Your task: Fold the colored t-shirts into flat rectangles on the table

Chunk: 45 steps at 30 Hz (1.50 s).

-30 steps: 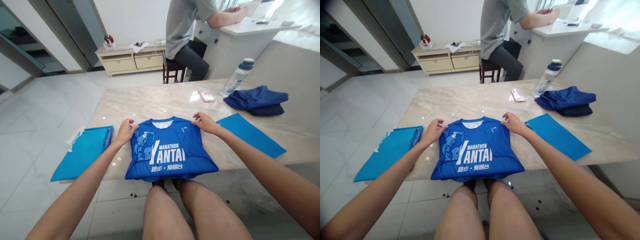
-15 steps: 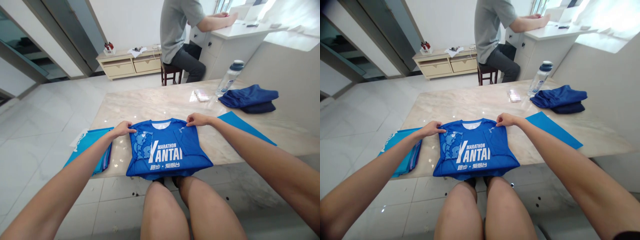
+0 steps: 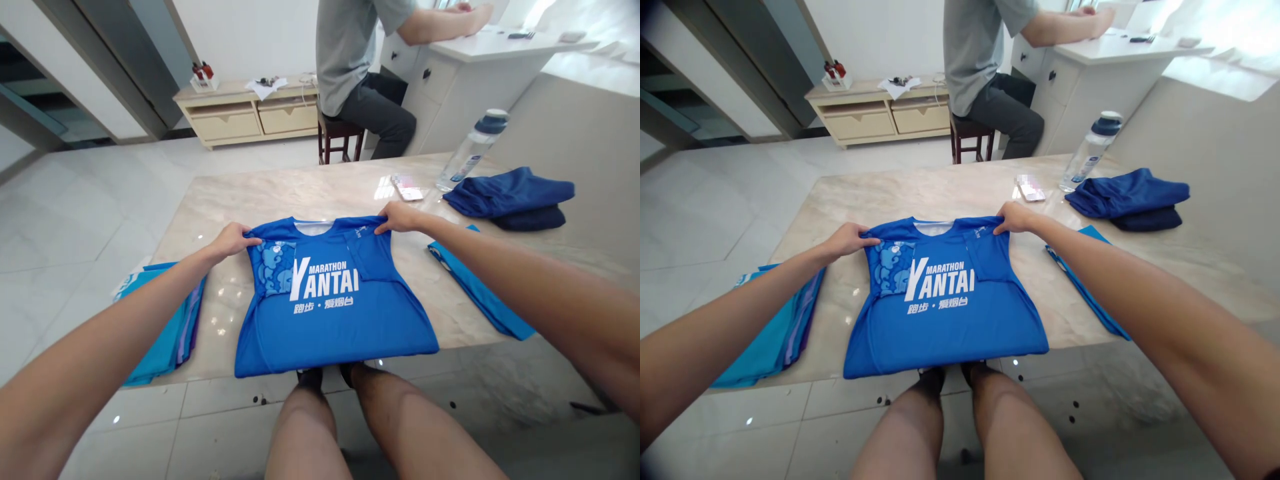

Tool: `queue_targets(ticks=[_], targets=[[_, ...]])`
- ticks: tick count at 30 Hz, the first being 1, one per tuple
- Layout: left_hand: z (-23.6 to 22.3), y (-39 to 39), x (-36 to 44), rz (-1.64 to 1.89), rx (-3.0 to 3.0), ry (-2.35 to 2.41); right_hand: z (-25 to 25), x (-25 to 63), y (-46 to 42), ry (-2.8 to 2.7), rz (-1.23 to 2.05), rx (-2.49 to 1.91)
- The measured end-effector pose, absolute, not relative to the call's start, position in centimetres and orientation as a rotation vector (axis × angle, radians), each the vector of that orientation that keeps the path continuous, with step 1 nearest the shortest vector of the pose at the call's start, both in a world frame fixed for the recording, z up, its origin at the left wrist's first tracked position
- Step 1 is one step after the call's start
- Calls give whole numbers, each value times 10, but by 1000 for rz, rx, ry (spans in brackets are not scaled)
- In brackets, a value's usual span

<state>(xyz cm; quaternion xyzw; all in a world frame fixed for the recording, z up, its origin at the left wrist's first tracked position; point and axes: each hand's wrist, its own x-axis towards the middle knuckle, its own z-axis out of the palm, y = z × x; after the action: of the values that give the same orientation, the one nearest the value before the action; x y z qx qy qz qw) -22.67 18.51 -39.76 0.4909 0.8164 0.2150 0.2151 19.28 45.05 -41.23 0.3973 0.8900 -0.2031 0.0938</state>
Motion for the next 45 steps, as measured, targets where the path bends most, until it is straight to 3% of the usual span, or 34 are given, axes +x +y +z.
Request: queue_targets(ticks=[6, 13, 20, 25, 31, 38, 45], targets=[[-400, 275, -264, 633, 1343, 2446, -413, 146, 522, 2900, -292, 1552], [-357, 318, -281, 908, 1734, 2452, -349, 118, 525, 3103, 13, 1747], [-337, 224, -229, 1094, 1891, 2418, -332, 189, 469, 3456, -24, 1224], [-376, 120, -176, 1050, 1970, 2336, -369, 265, 397, 3405, -209, 958], [-428, 22, -132, 695, 2216, 2072, -419, 324, 314, 3265, -312, 723], [-437, 7, -119, 634, 2355, 1946, -433, 323, 274, 3252, -423, 538], [-432, 21, -124, 679, 2455, 1851, -447, 318, 279, 3326, -583, 650]])
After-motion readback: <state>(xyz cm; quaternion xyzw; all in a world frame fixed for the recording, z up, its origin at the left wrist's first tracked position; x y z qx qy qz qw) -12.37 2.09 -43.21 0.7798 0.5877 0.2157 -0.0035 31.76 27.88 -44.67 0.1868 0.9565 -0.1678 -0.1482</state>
